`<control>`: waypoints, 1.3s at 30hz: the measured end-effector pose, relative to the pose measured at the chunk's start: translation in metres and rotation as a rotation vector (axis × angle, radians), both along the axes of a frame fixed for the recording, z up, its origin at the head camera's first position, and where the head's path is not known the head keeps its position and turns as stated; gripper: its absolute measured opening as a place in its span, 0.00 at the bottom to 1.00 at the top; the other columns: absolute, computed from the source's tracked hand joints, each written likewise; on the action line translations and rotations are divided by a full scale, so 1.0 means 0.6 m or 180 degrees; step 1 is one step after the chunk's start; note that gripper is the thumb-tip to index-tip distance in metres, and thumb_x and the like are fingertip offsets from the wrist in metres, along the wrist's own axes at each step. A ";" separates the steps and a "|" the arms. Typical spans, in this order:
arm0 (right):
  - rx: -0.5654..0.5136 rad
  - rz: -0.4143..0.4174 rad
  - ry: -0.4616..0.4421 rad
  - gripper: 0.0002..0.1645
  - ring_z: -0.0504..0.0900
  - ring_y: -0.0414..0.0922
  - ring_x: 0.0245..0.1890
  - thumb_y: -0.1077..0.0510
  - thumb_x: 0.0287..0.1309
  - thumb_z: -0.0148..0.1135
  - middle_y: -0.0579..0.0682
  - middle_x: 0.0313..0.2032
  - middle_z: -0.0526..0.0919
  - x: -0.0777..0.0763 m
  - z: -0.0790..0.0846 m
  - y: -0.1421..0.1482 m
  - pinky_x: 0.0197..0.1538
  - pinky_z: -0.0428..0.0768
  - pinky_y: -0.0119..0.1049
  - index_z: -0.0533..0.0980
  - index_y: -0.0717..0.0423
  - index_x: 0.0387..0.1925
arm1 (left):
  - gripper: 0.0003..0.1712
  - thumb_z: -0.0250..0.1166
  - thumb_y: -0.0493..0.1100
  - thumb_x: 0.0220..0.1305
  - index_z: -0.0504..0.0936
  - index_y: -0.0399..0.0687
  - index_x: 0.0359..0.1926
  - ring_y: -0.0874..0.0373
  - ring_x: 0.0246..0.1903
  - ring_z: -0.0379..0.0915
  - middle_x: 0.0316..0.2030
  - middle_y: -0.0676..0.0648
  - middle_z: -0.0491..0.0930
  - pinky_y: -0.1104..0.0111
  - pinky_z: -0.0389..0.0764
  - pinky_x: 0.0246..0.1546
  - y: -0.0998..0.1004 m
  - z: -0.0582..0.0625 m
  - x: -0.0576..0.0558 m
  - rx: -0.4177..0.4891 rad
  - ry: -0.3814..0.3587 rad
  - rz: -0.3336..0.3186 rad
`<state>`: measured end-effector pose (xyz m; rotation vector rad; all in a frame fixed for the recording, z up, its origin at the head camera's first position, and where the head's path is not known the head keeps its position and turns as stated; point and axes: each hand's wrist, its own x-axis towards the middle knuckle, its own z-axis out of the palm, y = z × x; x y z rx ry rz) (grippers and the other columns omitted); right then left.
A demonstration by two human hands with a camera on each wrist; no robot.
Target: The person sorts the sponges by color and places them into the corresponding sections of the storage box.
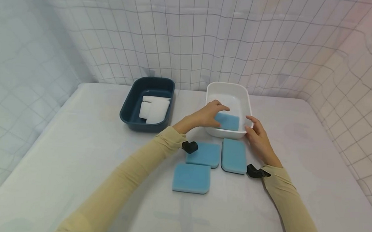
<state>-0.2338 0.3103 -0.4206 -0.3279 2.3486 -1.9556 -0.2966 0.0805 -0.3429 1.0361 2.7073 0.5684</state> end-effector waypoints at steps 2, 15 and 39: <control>-0.0018 0.0025 -0.0008 0.29 0.65 0.32 0.54 0.50 0.71 0.43 0.65 0.66 0.49 0.001 0.000 0.001 0.50 0.71 0.12 0.53 0.42 0.70 | 0.36 0.66 0.41 0.58 0.65 0.51 0.67 0.50 0.59 0.62 0.61 0.41 0.64 0.64 0.72 0.58 -0.003 -0.001 0.001 0.0032 -0.0053 -0.0025; 0.0039 0.0045 0.0066 0.29 0.67 0.30 0.53 0.50 0.71 0.42 0.69 0.67 0.46 0.006 -0.005 0.007 0.48 0.72 0.12 0.53 0.41 0.71 | 0.36 0.66 0.41 0.59 0.63 0.49 0.68 0.51 0.61 0.61 0.63 0.41 0.62 0.63 0.72 0.60 -0.038 -0.002 0.009 0.0348 -0.0236 -0.0118; 0.0075 0.0028 0.0085 0.29 0.68 0.29 0.51 0.50 0.71 0.43 0.54 0.62 0.57 -0.002 -0.003 0.004 0.47 0.73 0.13 0.54 0.42 0.70 | 0.32 0.65 0.41 0.59 0.68 0.44 0.64 0.51 0.59 0.64 0.60 0.41 0.67 0.61 0.71 0.61 -0.097 -0.013 0.033 0.0950 0.0024 -0.0032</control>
